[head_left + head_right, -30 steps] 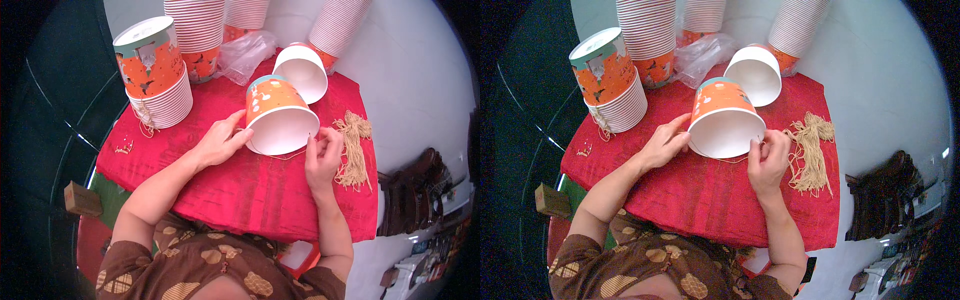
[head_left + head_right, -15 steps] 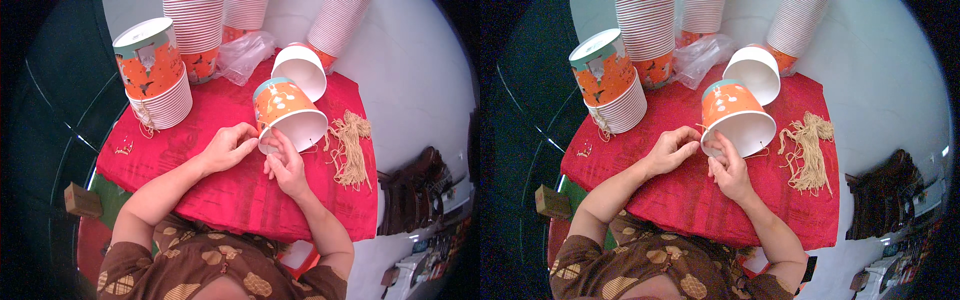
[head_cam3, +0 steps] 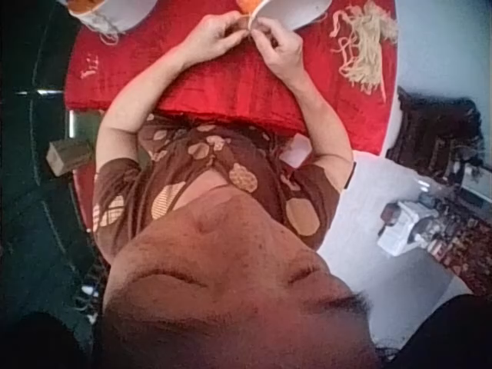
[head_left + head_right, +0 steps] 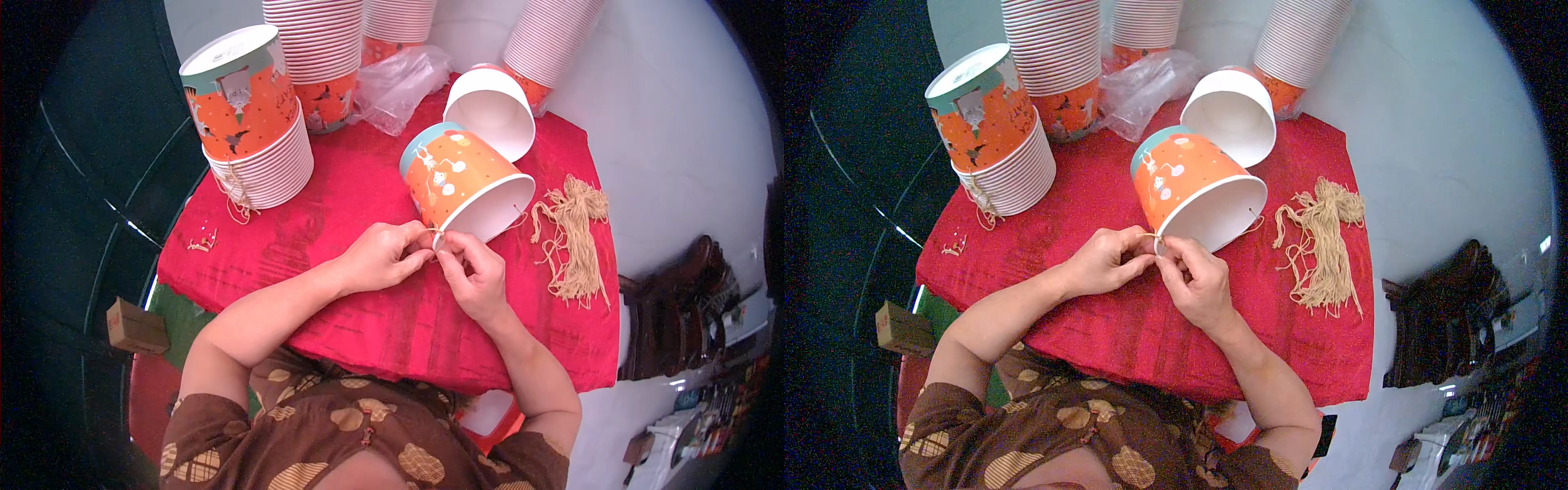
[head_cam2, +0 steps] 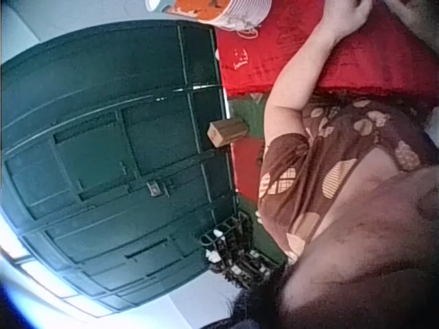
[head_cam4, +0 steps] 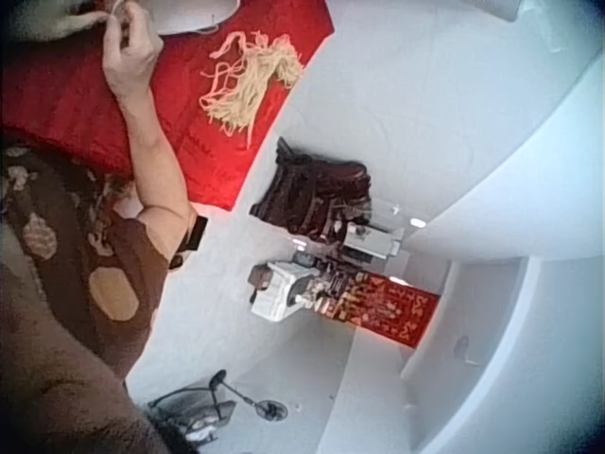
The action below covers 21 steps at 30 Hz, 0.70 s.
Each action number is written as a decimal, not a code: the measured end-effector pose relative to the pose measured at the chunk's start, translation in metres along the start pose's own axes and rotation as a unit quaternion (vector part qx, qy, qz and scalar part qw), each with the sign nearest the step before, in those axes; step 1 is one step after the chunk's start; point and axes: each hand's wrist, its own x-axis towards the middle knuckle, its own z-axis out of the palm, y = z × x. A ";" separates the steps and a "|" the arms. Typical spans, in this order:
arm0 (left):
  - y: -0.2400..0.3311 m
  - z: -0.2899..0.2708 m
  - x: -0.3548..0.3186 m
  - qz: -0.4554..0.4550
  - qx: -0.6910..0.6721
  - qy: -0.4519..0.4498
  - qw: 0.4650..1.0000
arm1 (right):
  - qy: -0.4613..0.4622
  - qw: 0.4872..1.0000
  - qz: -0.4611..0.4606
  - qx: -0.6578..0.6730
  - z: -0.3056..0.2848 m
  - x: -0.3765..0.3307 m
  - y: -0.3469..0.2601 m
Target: Assembling decorative paper buckets by threading and knotting string handles through pre-punched holes.
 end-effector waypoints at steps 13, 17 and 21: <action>0.011 -0.014 -0.002 -0.015 -0.074 -0.015 0.997 | 0.008 0.998 -0.054 -0.031 0.001 0.001 -0.003; 0.013 -0.016 -0.002 0.006 -0.058 -0.015 0.998 | -0.003 0.999 -0.049 -0.019 0.002 0.001 -0.007; 0.005 -0.010 -0.002 0.036 -0.069 0.003 0.997 | -0.040 0.999 0.015 0.004 0.001 -0.005 -0.001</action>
